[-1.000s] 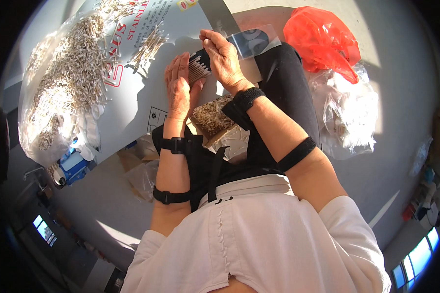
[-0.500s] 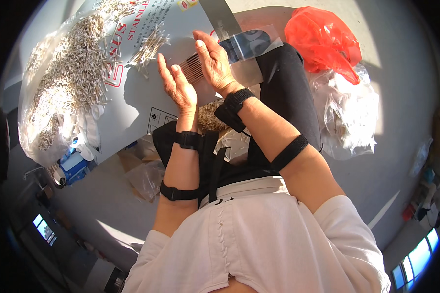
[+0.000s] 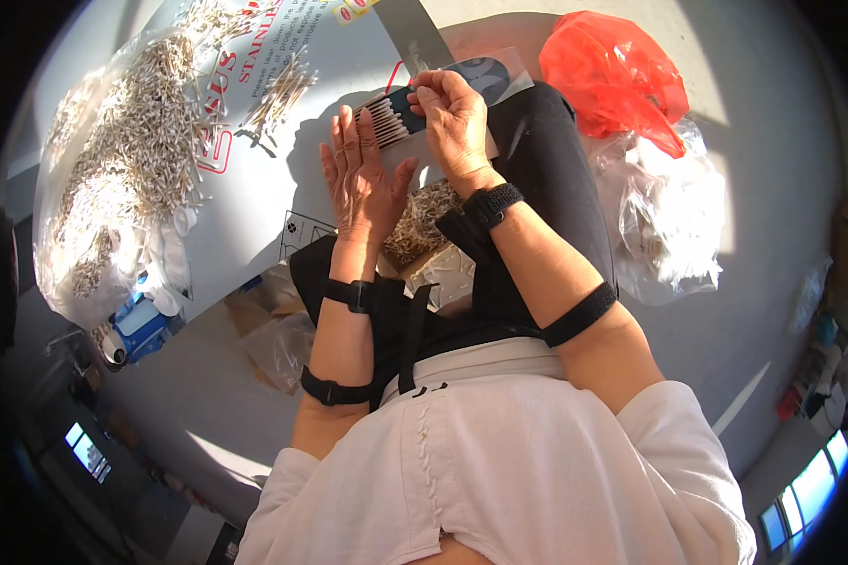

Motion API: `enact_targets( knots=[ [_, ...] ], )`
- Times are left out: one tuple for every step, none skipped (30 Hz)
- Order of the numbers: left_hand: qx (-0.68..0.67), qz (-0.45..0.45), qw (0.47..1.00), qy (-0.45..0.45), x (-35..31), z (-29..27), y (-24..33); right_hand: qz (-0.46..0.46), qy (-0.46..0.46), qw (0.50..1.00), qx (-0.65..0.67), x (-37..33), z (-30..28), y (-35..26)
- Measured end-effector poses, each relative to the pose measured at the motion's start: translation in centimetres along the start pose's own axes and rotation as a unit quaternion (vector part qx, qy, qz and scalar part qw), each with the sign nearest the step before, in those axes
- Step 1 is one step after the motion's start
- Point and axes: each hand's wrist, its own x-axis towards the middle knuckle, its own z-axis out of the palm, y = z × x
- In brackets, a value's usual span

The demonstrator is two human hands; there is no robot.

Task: Organizing cotton swabs by aligning them into neat parallel rows on a work surface.

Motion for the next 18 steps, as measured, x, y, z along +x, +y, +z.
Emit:
enact_targets(
  knots=[
    [0.007, -0.009, 1.0, -0.018, -0.3, 0.1, 0.2, 0.031, 0.009, 0.999, -0.038, -0.7, -0.2, -0.4],
    [0.014, -0.018, 0.999, -0.035, -0.6, 0.3, 0.2, 0.061, 0.017, 0.995, -0.077, -1.0, -0.2, -0.7],
    [0.023, -0.023, 0.999, -0.037, -0.4, 0.4, 0.5, 0.036, 0.003, 0.99, -0.136, -1.3, -0.4, -0.4],
    [0.02, -0.022, 0.999, -0.037, -0.2, 0.5, 0.8, 0.035, 0.005, 0.99, -0.138, -1.2, -0.7, -0.3],
    [0.021, -0.028, 0.999, -0.042, 0.0, 0.5, 0.9, -0.036, -0.027, 0.973, -0.227, -1.1, -1.0, -0.1],
    [0.025, -0.035, 0.998, -0.046, 0.0, 0.6, 0.9, -0.106, -0.061, 0.943, -0.311, -1.1, -0.7, -0.3],
    [0.025, -0.037, 0.998, -0.046, 0.0, 0.6, 0.9, -0.113, -0.077, 0.932, -0.335, -1.0, -0.5, -0.5],
    [0.035, -0.038, 0.998, -0.04, 0.0, 0.7, 0.8, -0.113, -0.079, 0.932, -0.334, -0.8, -0.2, -0.7],
    [0.044, -0.038, 0.998, -0.035, 0.0, 0.8, 0.9, -0.137, -0.094, 0.912, -0.376, -0.4, -0.2, -0.7],
    [0.043, -0.038, 0.998, -0.034, 0.0, 0.8, 0.9, -0.16, -0.109, 0.888, -0.417, 0.1, -0.1, -0.8],
    [0.044, -0.034, 0.998, -0.025, 0.0, 0.9, 0.9, -0.163, -0.133, 0.875, -0.436, 0.7, -0.1, -0.9],
    [0.045, -0.031, 0.998, -0.017, -0.1, 0.9, 1.0, -0.164, -0.134, 0.874, -0.437, 1.2, -0.1, -1.0],
    [0.044, -0.032, 0.998, -0.016, -0.1, 1.0, 0.9, -0.183, -0.167, 0.85, -0.464, 1.6, -0.1, -1.1],
    [0.033, -0.03, 0.999, 0.002, -0.2, 1.0, 0.9, -0.202, -0.201, 0.824, -0.49, 2.0, -0.1, -1.1],
    [0.021, -0.029, 0.999, 0.019, -0.3, 1.0, 0.9, -0.219, -0.218, 0.813, -0.494, 2.3, -0.1, -1.2],
    [0.021, -0.03, 0.999, 0.019, -0.5, 1.0, 0.9, -0.219, -0.22, 0.812, -0.494, 2.6, -0.1, -1.1],
    [0.016, -0.042, 0.999, 0.028, -0.8, 0.9, 0.8, -0.236, -0.238, 0.793, -0.508, 2.9, 0.0, -1.0],
    [0.012, -0.053, 0.998, 0.036, -1.1, 0.8, 0.7, -0.253, -0.255, 0.774, -0.522, 3.0, 0.1, -1.0]
  ],
)
